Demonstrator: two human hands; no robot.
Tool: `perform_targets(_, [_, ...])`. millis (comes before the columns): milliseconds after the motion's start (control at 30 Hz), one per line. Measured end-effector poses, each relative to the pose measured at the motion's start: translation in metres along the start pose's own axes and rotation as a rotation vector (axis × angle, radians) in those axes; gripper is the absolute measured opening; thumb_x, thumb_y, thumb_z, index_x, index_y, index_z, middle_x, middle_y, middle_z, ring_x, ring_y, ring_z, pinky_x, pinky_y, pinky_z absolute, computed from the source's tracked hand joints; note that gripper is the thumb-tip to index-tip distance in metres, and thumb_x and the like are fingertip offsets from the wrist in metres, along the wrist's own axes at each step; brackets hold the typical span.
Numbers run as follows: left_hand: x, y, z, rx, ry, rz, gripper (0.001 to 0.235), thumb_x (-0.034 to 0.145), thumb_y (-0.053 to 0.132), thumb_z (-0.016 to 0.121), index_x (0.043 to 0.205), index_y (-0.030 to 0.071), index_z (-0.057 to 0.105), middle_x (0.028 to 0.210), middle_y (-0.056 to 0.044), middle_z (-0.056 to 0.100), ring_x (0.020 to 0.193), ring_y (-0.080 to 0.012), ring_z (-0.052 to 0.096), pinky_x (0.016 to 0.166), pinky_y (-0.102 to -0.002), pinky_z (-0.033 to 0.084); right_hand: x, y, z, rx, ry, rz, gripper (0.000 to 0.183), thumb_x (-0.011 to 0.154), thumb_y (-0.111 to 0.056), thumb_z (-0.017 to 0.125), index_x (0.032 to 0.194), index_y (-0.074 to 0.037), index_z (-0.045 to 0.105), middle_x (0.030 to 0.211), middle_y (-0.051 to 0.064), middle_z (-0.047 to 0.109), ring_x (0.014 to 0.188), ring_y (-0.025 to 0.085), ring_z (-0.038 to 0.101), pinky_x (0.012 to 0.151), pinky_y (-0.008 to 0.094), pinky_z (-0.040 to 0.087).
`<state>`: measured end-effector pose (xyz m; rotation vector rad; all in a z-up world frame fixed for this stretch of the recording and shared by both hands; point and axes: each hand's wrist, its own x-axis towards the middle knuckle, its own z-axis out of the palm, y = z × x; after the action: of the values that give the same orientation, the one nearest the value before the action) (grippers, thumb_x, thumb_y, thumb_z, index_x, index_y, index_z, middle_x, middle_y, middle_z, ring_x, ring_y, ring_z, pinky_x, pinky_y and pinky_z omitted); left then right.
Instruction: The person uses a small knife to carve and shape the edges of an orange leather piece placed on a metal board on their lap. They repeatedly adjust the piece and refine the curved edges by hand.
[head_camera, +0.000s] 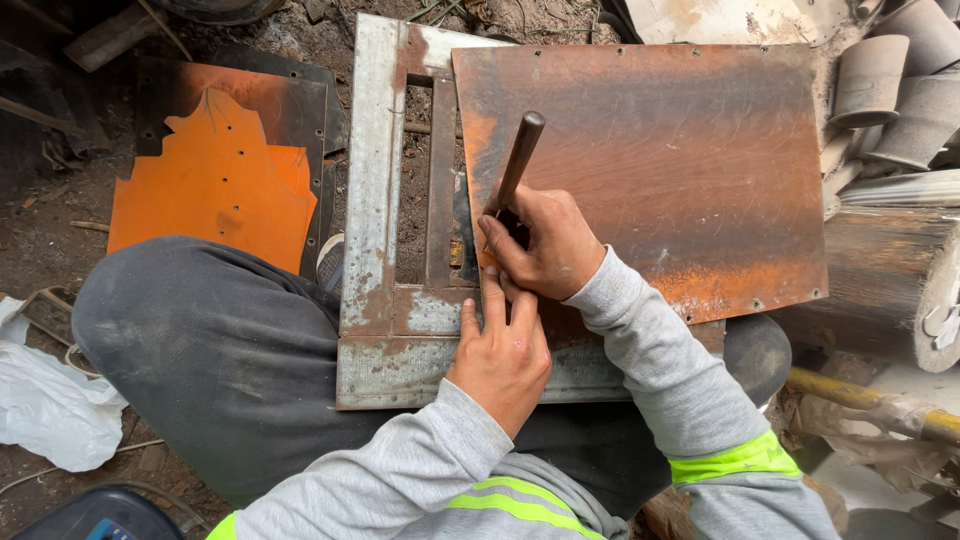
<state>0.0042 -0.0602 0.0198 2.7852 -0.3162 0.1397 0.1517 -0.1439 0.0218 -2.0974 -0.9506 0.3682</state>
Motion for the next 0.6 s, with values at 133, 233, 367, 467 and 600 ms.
perform_targets(133, [0.0003, 0.0008, 0.0001, -0.024, -0.006, -0.012, 0.042, 0.082, 0.015, 0.062, 0.111, -0.015, 0.068, 0.121, -0.028, 0.055, 0.128, -0.0502, 0.05, 0.093, -0.059, 0.056, -0.0043, 0.0006, 0.0037, -0.018, 0.057, 0.042, 0.011, 0.095, -0.007, 0.07, 0.098, 0.001, 0.063, 0.069, 0.012, 0.068, 0.057, 0.02, 0.069, 0.053, 0.032, 0.052])
perform_targets(233, [-0.0005, -0.0004, 0.001, -0.016, 0.012, -0.019, 0.044, 0.082, 0.014, 0.062, 0.114, -0.016, 0.067, 0.123, -0.029, 0.055, 0.128, -0.0489, 0.05, 0.093, -0.057, 0.056, -0.0047, 0.0044, 0.0057, -0.036, 0.086, 0.033, 0.011, 0.095, -0.007, 0.07, 0.098, 0.0, 0.062, 0.07, 0.011, 0.067, 0.059, 0.02, 0.068, 0.054, 0.032, 0.052])
perform_targets(367, [-0.0013, -0.0013, 0.0006, -0.023, 0.012, -0.018, 0.043, 0.083, 0.015, 0.062, 0.112, -0.016, 0.067, 0.124, -0.029, 0.055, 0.128, -0.0488, 0.051, 0.093, -0.056, 0.056, -0.0065, 0.0069, 0.0065, -0.048, 0.116, 0.035, 0.011, 0.095, -0.006, 0.07, 0.098, 0.001, 0.062, 0.07, 0.011, 0.065, 0.058, 0.019, 0.066, 0.055, 0.032, 0.051])
perform_targets(467, [-0.0011, -0.0025, 0.0009, 0.0, 0.021, -0.016, 0.044, 0.083, 0.015, 0.061, 0.114, -0.015, 0.066, 0.125, -0.03, 0.055, 0.128, -0.0479, 0.051, 0.094, -0.055, 0.056, -0.007, 0.0082, 0.0075, -0.037, 0.121, 0.04, 0.011, 0.095, -0.005, 0.069, 0.098, 0.001, 0.062, 0.07, 0.011, 0.064, 0.058, 0.019, 0.064, 0.055, 0.032, 0.051])
perform_targets(600, [-0.0019, -0.0038, -0.0006, 0.015, 0.018, -0.008, 0.044, 0.084, 0.016, 0.061, 0.113, -0.016, 0.066, 0.125, -0.03, 0.055, 0.128, -0.0473, 0.052, 0.094, -0.053, 0.056, -0.0086, 0.0086, 0.0061, -0.031, 0.143, 0.033, 0.009, 0.095, -0.003, 0.067, 0.098, 0.002, 0.059, 0.073, 0.01, 0.064, 0.062, 0.017, 0.065, 0.057, 0.031, 0.052])
